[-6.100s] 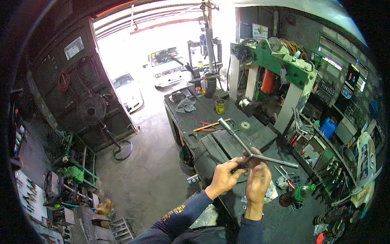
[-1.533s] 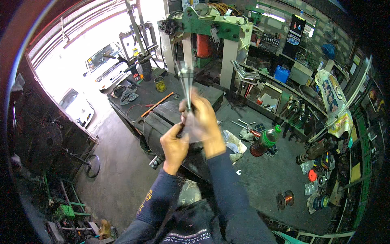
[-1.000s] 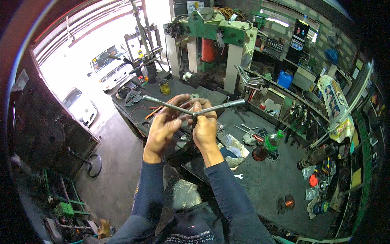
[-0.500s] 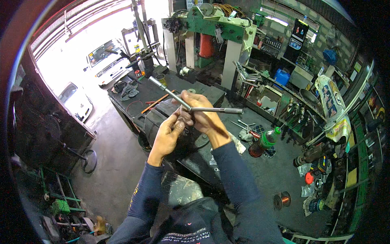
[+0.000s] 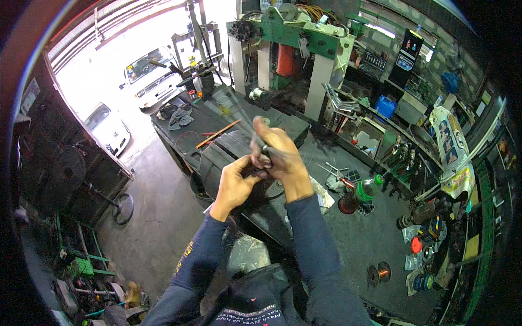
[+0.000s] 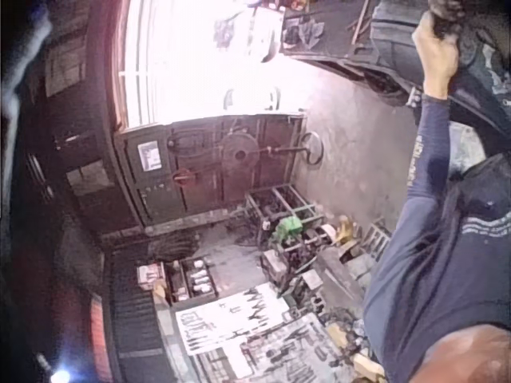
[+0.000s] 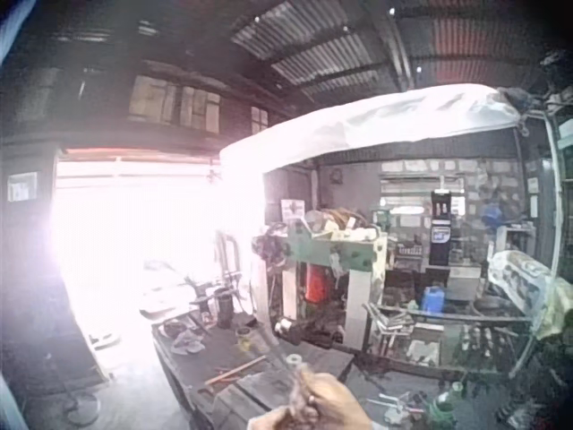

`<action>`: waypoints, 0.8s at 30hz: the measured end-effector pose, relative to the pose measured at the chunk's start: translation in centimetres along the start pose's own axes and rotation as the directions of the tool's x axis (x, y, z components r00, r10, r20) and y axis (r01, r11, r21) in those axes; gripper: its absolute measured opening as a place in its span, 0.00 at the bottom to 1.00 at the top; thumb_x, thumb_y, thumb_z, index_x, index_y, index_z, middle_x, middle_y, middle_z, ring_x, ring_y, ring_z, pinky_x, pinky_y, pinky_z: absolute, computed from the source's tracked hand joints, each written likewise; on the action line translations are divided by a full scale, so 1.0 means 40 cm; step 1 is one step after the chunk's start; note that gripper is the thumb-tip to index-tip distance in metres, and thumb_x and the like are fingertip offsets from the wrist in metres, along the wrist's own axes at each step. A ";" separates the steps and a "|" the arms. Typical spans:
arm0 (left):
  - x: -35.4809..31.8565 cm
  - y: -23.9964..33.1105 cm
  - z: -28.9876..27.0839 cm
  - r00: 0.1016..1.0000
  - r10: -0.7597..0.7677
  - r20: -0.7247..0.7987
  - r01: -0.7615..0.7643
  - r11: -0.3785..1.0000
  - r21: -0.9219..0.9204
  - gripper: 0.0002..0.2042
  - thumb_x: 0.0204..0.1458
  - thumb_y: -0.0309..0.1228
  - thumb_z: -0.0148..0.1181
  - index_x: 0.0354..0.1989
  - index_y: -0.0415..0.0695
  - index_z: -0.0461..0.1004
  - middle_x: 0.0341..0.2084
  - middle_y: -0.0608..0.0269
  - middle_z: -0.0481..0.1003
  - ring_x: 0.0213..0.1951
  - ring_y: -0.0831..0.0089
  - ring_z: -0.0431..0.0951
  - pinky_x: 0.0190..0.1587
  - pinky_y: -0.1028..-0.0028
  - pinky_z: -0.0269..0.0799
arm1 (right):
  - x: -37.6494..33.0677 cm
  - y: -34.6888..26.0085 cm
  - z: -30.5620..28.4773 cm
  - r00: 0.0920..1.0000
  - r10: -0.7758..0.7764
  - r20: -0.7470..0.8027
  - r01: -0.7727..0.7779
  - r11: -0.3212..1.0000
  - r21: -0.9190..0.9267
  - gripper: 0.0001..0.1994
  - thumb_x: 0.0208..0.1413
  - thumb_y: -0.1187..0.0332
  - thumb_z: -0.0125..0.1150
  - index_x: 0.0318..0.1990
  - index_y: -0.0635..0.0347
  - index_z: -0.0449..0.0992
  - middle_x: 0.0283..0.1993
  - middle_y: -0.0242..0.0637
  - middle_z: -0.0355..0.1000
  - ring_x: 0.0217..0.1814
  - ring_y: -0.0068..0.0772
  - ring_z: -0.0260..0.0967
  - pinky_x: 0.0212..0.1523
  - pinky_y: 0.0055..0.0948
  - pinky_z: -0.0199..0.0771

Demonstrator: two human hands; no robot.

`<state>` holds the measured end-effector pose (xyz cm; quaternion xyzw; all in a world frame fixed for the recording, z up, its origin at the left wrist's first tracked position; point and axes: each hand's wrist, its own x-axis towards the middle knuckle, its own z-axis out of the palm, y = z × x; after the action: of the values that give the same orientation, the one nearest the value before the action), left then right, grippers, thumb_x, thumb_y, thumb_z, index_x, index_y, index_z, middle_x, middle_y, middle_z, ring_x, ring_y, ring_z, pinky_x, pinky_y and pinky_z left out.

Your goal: The person assembles a metal rod with a T-shaped handle using a vise and wrench. They tighten the components, remove the assembly, and inspect the finished part.

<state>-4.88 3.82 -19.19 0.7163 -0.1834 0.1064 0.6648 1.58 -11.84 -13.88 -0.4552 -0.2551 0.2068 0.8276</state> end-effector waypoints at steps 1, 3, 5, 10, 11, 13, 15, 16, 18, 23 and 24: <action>-0.001 0.010 0.006 1.000 0.020 -0.023 -0.020 1.000 0.005 0.09 0.54 0.17 0.64 0.43 0.35 0.79 0.35 0.63 0.81 0.40 0.77 0.78 0.48 0.73 0.74 | 0.016 -0.037 0.002 0.946 0.217 0.241 -0.245 0.965 0.093 0.28 0.70 0.45 0.53 0.33 0.65 0.78 0.24 0.33 0.72 0.21 0.22 0.67 0.22 0.21 0.65; -0.017 0.032 0.023 0.995 0.062 -0.082 -0.061 0.998 0.014 0.09 0.54 0.15 0.61 0.43 0.35 0.79 0.35 0.62 0.83 0.36 0.81 0.77 0.42 0.76 0.75 | 0.012 -0.023 0.062 0.983 0.170 -0.073 -0.182 0.964 -0.196 0.25 0.70 0.48 0.56 0.34 0.64 0.79 0.22 0.29 0.69 0.16 0.21 0.62 0.17 0.21 0.60; -0.025 0.027 0.011 0.995 0.064 -0.081 -0.055 0.993 0.103 0.12 0.53 0.15 0.62 0.46 0.33 0.79 0.34 0.54 0.83 0.37 0.80 0.79 0.43 0.72 0.76 | -0.024 0.042 0.065 0.958 -0.156 -0.239 0.095 0.964 -0.247 0.20 0.70 0.56 0.59 0.49 0.69 0.77 0.33 0.35 0.75 0.31 0.25 0.74 0.33 0.25 0.75; -0.033 0.007 0.033 0.974 0.056 -0.220 -0.017 0.985 0.173 0.12 0.49 0.22 0.71 0.43 0.38 0.83 0.33 0.49 0.84 0.34 0.71 0.85 0.39 0.72 0.78 | -0.110 0.131 0.182 0.609 -0.732 -0.305 0.347 0.592 -0.727 0.23 0.72 0.58 0.55 0.62 0.70 0.68 0.45 0.43 0.77 0.48 0.33 0.77 0.53 0.33 0.78; -0.035 0.007 0.029 0.972 0.048 -0.232 -0.017 0.991 0.136 0.13 0.48 0.23 0.72 0.43 0.38 0.83 0.34 0.48 0.84 0.34 0.71 0.85 0.39 0.72 0.78 | -0.099 0.138 0.198 0.587 -0.731 -0.348 0.352 0.618 -0.703 0.25 0.72 0.53 0.54 0.58 0.70 0.72 0.41 0.41 0.77 0.44 0.30 0.77 0.49 0.31 0.78; -0.031 0.014 0.052 0.925 0.082 -0.371 -0.025 0.987 0.156 0.10 0.47 0.22 0.71 0.39 0.36 0.81 0.28 0.58 0.82 0.34 0.82 0.77 0.38 0.73 0.75 | -0.083 0.098 0.165 0.702 -0.552 -0.450 0.333 0.812 -0.479 0.30 0.71 0.45 0.54 0.49 0.72 0.79 0.35 0.36 0.77 0.37 0.26 0.76 0.40 0.26 0.78; -0.030 0.019 0.053 0.959 0.078 -0.272 -0.017 0.976 0.216 0.10 0.49 0.20 0.69 0.40 0.34 0.80 0.31 0.57 0.82 0.36 0.78 0.79 0.42 0.72 0.76 | -0.018 0.015 0.072 0.962 -0.041 -0.271 0.033 0.999 -0.036 0.31 0.69 0.41 0.54 0.32 0.68 0.78 0.16 0.27 0.62 0.16 0.19 0.57 0.20 0.23 0.58; -0.027 -0.006 0.061 0.967 0.113 -0.228 -0.070 0.979 0.190 0.11 0.49 0.20 0.69 0.42 0.34 0.80 0.34 0.52 0.83 0.37 0.76 0.82 0.43 0.71 0.77 | 0.014 0.004 0.034 0.973 0.070 -0.220 -0.083 0.995 -0.052 0.30 0.69 0.43 0.55 0.32 0.68 0.78 0.15 0.26 0.60 0.15 0.19 0.55 0.18 0.24 0.56; -0.016 0.008 0.070 0.988 -0.003 -0.151 0.013 0.998 0.061 0.11 0.51 0.19 0.65 0.43 0.33 0.79 0.38 0.43 0.83 0.39 0.73 0.84 0.44 0.68 0.78 | 0.027 -0.026 0.025 0.979 0.182 -0.095 -0.193 0.973 -0.125 0.27 0.70 0.47 0.56 0.33 0.69 0.77 0.15 0.25 0.59 0.13 0.19 0.52 0.15 0.24 0.53; -0.020 -0.086 0.032 0.935 0.267 -0.235 -0.250 0.963 0.100 0.10 0.47 0.17 0.64 0.40 0.35 0.79 0.30 0.49 0.80 0.32 0.63 0.82 0.38 0.68 0.76 | -0.044 0.087 0.102 0.798 -0.427 -0.425 0.261 0.881 -0.394 0.12 0.71 0.68 0.54 0.53 0.68 0.77 0.33 0.33 0.73 0.34 0.22 0.70 0.37 0.23 0.74; -0.020 -0.076 0.042 0.928 0.226 -0.297 -0.180 0.968 0.174 0.07 0.48 0.19 0.64 0.36 0.36 0.78 0.28 0.50 0.77 0.31 0.59 0.80 0.37 0.66 0.75 | -0.074 0.101 0.130 0.779 -0.424 -0.462 0.264 0.890 -0.372 0.13 0.71 0.72 0.53 0.58 0.67 0.74 0.40 0.35 0.75 0.42 0.24 0.73 0.44 0.24 0.76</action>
<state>-4.53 2.41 -22.44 0.7131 -0.1404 0.3003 0.6177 -4.37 -8.15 -15.66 -0.5542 -0.1227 -0.1228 0.8141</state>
